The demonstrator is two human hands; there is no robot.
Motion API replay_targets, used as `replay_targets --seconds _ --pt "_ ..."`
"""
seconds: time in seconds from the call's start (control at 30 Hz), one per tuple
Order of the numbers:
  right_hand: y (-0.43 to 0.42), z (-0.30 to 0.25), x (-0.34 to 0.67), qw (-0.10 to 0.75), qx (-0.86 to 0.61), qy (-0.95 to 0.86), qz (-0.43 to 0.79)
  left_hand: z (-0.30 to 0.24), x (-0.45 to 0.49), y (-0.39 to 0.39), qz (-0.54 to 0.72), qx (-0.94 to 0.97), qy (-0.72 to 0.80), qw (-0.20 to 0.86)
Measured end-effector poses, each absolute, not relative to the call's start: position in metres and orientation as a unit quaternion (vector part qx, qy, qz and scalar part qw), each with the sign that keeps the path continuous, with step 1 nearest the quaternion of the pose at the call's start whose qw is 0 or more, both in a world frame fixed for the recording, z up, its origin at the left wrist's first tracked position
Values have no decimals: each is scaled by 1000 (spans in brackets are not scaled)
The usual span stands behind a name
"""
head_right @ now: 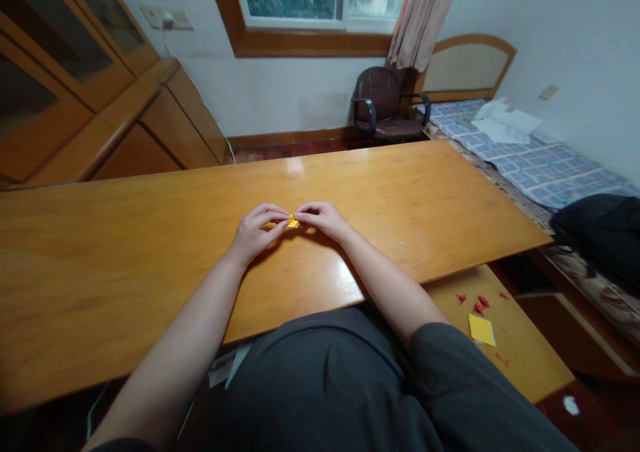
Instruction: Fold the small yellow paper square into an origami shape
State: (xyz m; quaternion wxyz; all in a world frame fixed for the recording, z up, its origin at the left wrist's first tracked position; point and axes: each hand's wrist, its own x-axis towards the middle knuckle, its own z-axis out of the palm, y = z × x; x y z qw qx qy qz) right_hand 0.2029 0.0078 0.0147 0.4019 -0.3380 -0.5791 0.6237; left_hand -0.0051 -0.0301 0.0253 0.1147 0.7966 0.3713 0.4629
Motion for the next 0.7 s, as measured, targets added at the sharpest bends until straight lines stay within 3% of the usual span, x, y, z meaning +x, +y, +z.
replay_targets --seconds 0.7 --pt "12 9 204 435 -331 -554 628 26 -16 -29 490 768 387 138"
